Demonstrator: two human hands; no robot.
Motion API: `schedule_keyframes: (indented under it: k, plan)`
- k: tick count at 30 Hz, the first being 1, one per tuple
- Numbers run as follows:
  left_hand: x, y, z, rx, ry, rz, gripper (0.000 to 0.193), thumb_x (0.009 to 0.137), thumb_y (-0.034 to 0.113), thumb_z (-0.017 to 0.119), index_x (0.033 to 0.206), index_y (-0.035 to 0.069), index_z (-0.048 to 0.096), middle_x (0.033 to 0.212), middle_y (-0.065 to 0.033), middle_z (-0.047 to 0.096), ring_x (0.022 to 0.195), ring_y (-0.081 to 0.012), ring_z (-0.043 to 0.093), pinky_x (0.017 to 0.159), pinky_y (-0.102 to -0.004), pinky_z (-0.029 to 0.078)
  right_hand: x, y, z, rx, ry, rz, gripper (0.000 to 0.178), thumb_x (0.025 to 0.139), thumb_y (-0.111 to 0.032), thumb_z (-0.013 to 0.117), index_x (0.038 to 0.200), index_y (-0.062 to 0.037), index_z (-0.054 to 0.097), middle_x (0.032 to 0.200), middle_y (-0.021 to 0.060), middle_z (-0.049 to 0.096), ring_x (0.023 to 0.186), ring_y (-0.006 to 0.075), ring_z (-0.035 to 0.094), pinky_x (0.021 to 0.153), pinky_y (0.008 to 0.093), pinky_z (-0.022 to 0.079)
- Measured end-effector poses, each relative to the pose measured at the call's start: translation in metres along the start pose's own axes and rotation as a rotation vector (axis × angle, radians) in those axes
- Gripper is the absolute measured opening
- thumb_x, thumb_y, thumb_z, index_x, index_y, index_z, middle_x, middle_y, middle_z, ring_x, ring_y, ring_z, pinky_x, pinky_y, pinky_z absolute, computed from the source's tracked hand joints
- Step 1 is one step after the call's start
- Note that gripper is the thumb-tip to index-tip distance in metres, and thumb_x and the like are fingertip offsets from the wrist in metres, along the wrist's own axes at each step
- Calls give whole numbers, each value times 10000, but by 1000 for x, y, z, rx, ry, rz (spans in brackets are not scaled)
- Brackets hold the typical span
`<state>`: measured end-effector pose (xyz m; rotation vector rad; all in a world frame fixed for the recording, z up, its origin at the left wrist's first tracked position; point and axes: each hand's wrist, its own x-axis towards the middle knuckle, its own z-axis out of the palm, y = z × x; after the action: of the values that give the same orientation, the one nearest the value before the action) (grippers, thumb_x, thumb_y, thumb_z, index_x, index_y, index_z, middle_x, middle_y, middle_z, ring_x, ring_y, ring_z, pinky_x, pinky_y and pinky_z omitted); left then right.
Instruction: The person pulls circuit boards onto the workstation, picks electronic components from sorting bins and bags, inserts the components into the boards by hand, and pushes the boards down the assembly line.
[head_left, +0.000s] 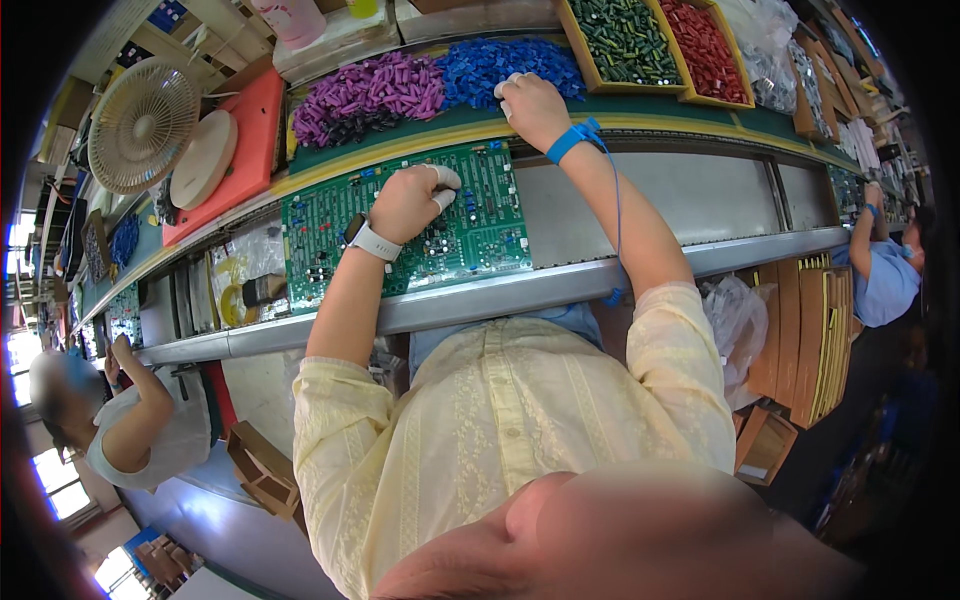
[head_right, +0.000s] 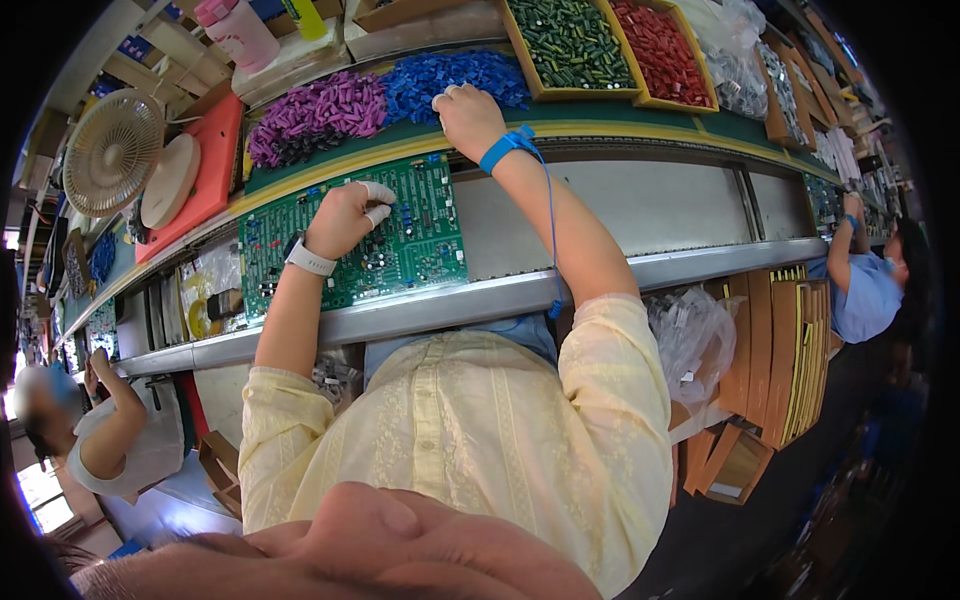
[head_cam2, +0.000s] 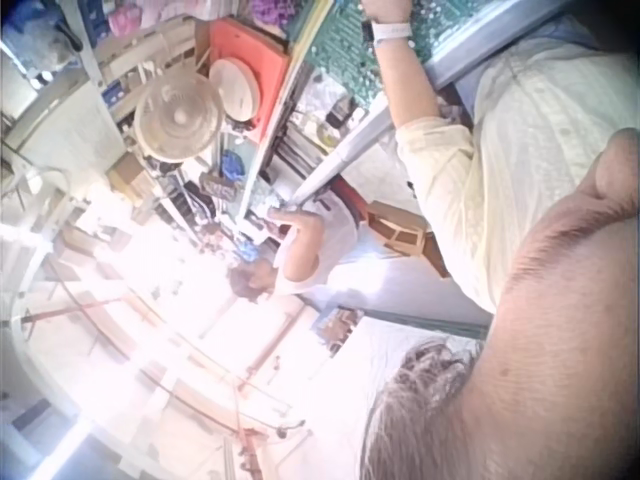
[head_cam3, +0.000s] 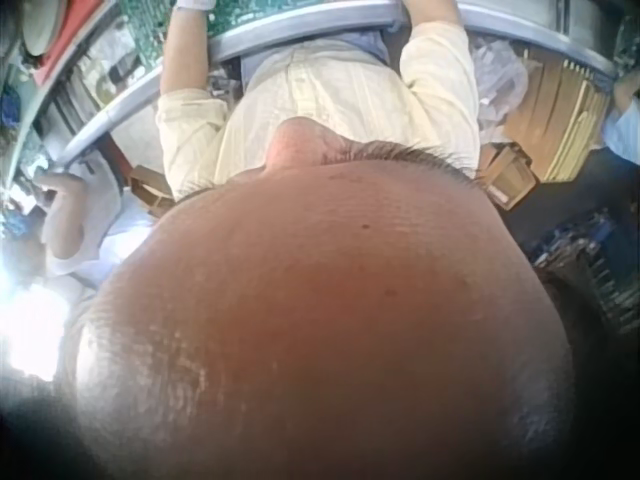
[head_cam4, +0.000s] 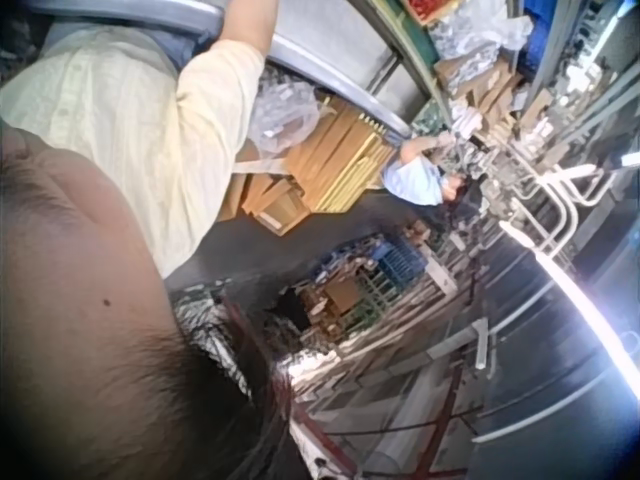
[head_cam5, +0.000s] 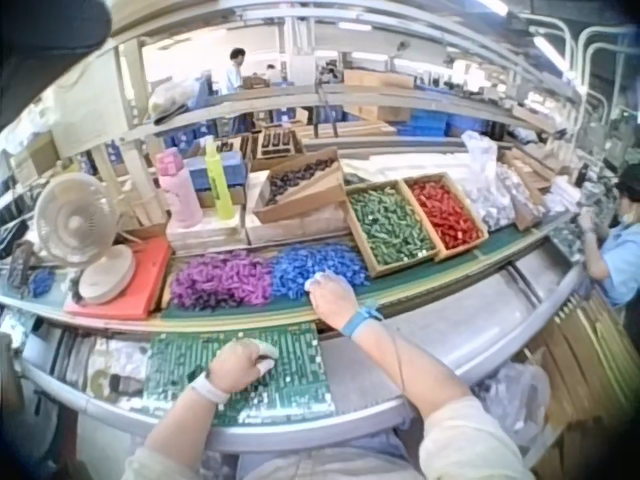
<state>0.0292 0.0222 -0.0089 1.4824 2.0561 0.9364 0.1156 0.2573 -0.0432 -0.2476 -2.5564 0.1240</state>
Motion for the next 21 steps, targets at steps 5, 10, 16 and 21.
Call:
schedule_keyframes:
  k: [5,10,16,21]
  plan:
    - [1,-4,5,282,-4,253,130,701,73,658,830,79,665,805,-78,639,793,-277,566,740,-373,453,1,-10,-13,74,50,16,89,722,-127,606,786,-69,582,780,111,601,765,285,581,670,398,473]
    - [3,-9,9,302,-1,293,122,701,67,648,821,81,663,796,-79,633,799,-273,561,754,-374,447,1,-37,-30,316,-85,186,113,735,-142,607,786,-51,565,757,127,610,721,303,594,641,410,472]
    - [6,-7,11,302,3,284,109,705,75,615,804,74,662,787,-109,634,815,-292,562,755,-381,459,-2,-46,-35,373,-163,148,136,765,-157,620,853,-54,615,778,110,623,717,282,606,632,377,479]
    - [6,-8,13,255,17,288,104,701,68,615,800,67,650,768,-114,626,800,-296,561,751,-383,457,-4,-48,-37,396,-213,111,133,781,-148,601,883,-67,626,813,108,613,751,283,594,662,373,474]
